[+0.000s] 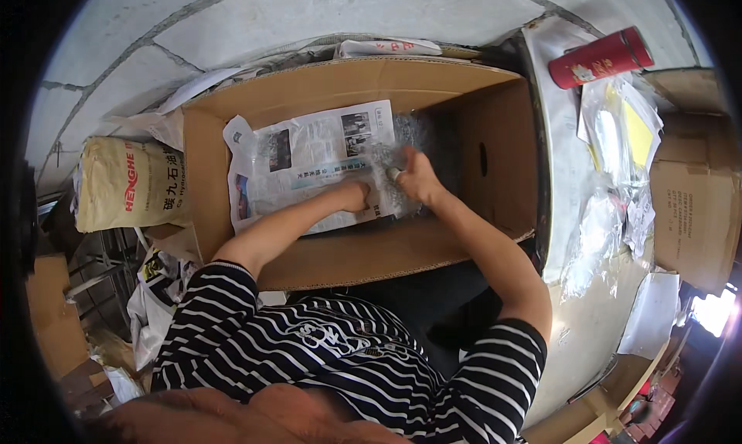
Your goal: Packing small components into bubble wrap and then sorting through a pile of metal wire shavings on a workbench.
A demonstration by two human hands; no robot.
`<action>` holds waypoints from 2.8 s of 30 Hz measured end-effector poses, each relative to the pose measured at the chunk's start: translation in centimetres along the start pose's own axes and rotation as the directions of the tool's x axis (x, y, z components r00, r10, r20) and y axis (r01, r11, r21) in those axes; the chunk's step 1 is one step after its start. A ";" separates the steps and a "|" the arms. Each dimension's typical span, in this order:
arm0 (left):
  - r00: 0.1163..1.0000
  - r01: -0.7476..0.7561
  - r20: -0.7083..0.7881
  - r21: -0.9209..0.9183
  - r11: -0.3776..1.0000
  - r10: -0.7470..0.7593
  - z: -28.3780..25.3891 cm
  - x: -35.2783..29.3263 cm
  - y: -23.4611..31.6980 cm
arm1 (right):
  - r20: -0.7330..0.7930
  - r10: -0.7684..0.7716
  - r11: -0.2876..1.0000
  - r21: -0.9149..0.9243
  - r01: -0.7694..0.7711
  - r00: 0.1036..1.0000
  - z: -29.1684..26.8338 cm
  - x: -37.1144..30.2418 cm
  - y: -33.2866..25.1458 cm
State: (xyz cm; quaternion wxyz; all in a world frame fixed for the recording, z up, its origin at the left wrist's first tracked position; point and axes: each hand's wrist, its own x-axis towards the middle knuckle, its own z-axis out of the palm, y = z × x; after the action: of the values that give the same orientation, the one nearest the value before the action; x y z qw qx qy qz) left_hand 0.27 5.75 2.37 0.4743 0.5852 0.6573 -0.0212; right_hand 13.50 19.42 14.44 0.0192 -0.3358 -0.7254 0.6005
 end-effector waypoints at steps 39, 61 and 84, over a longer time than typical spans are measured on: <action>0.641 -0.031 -0.759 -0.174 0.984 -0.114 -7.8 5.1 -8.2 | -0.130 0.402 0.868 -0.260 -0.422 0.906 8.2 1.5 16.1; 0.934 -0.054 -0.356 -0.129 0.990 0.005 3.0 1.2 -1.8 | 0.110 0.434 0.812 -0.478 -0.336 0.894 6.5 4.1 14.6; 0.946 -0.232 -0.271 -0.193 0.953 0.175 0.5 4.4 -5.9 | -0.537 -0.558 0.739 -0.668 0.085 0.633 -7.2 -13.4 -6.9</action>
State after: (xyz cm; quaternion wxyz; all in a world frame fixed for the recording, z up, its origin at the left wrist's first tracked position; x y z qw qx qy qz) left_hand -3.51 6.83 -3.88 0.4496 0.5914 0.6458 0.1763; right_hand 23.78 18.37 27.53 0.3056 -0.3850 -0.8571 0.1544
